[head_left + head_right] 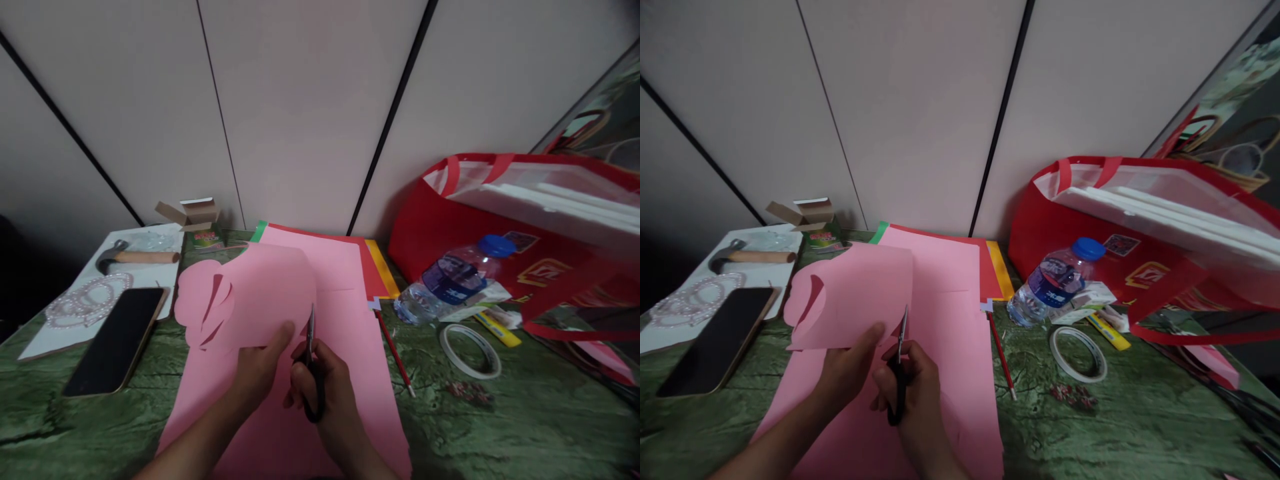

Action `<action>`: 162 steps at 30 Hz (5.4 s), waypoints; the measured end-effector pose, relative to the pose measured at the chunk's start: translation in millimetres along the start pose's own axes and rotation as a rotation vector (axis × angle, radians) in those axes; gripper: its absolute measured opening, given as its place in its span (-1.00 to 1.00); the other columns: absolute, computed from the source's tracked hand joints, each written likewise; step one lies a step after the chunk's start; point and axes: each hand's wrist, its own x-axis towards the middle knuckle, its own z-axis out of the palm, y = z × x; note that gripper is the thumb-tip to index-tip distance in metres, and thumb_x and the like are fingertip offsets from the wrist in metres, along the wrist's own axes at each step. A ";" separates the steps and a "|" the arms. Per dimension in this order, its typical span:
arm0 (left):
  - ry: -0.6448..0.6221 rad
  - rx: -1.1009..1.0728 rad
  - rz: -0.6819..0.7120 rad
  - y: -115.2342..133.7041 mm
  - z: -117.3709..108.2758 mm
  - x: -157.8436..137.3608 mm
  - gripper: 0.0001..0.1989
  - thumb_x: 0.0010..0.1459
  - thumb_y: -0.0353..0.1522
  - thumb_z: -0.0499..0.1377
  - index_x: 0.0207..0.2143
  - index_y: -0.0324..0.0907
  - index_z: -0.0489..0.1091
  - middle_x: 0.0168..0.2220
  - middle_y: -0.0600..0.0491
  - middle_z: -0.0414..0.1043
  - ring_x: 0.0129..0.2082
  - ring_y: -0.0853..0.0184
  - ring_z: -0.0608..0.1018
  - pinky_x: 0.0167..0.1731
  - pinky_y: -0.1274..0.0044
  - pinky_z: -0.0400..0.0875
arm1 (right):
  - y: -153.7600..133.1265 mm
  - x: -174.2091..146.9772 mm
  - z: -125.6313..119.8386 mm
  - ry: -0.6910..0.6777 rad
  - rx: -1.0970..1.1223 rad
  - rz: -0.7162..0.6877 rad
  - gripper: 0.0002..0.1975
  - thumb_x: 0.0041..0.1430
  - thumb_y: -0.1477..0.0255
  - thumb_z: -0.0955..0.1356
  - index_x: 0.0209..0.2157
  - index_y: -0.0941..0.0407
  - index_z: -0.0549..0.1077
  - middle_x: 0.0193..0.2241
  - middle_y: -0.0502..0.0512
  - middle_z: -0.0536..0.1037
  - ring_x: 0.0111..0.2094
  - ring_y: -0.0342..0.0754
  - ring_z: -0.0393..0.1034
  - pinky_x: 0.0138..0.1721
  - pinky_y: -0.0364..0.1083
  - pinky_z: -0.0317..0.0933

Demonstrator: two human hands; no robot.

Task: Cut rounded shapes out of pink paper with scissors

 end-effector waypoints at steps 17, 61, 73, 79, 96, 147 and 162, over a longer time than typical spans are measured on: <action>-0.035 0.086 0.085 17.5 4.8 -8.0 -0.75 -0.10 -0.23 0.18 -0.70 -0.16 0.30 -0.65 0.12 0.39 -0.62 0.36 0.46 -0.59 0.56 0.35 | -0.9 -1.3 1.0 0.008 -0.098 0.004 -0.83 -0.03 0.38 0.35 -0.42 0.13 0.27 -0.74 -0.19 0.26 -0.73 -0.24 0.21 -0.68 -0.24 0.05; -0.184 0.029 -0.011 23.2 9.8 -17.9 -0.71 -0.14 -0.25 0.13 -0.81 -0.13 0.22 -0.85 0.14 0.20 -0.78 0.38 0.31 -0.72 0.55 0.27 | -4.4 3.0 -6.4 0.023 -0.133 -0.084 -0.78 -0.04 0.40 0.37 -0.35 0.12 0.25 -0.54 -0.08 0.38 -0.52 -0.19 0.22 -0.50 -0.20 0.10; -0.280 0.072 -0.014 29.2 8.2 -17.7 -0.67 -0.10 -0.28 0.05 -0.84 -0.13 0.18 -0.86 0.17 0.17 -0.80 0.44 0.26 -0.74 0.59 0.21 | -9.9 3.2 -2.2 0.055 -0.112 -0.036 -0.80 -0.12 0.46 0.37 -0.41 0.13 0.26 -0.59 -0.11 0.37 -0.60 -0.22 0.24 -0.58 -0.23 0.13; -0.238 0.005 0.033 32.4 8.7 -21.7 -0.69 -0.08 -0.32 0.08 -0.82 -0.13 0.21 -0.86 0.18 0.18 -0.82 0.44 0.26 -0.79 0.60 0.16 | -7.4 2.5 -3.0 0.055 -0.102 -0.032 -0.81 -0.11 0.46 0.36 -0.41 0.12 0.27 -0.59 -0.11 0.37 -0.61 -0.22 0.26 -0.59 -0.22 0.17; -0.220 -0.051 0.031 37.2 9.4 -24.5 -0.72 -0.06 -0.38 0.09 -0.79 -0.15 0.25 -0.86 0.19 0.19 -0.85 0.44 0.27 -0.84 0.61 0.11 | -11.3 1.3 -3.0 0.032 -0.124 -0.070 -0.73 -0.05 0.26 0.37 -0.40 0.11 0.25 -0.68 -0.16 0.31 -0.65 -0.19 0.29 -0.63 -0.20 0.17; -0.156 -0.078 0.214 4.6 0.6 1.1 -0.78 -0.06 -0.32 0.17 -0.66 -0.17 0.21 -0.70 0.21 0.21 -0.68 0.47 0.35 -0.67 0.63 0.27 | -3.9 0.0 -2.6 0.014 -0.081 -0.031 -0.84 -0.03 0.41 0.35 -0.40 0.12 0.26 -0.75 -0.22 0.24 -0.73 -0.25 0.23 -0.66 -0.25 0.14; -0.050 -0.006 0.110 22.5 5.0 -9.1 -0.87 -0.17 -0.32 0.22 -0.57 -0.19 0.34 -0.64 0.13 0.40 -0.64 0.35 0.45 -0.64 0.54 0.35 | -6.1 3.8 -5.6 0.021 -0.107 -0.015 -0.67 -0.09 0.41 0.40 -0.30 0.11 0.21 -0.57 -0.12 0.35 -0.55 -0.20 0.28 -0.54 -0.21 0.12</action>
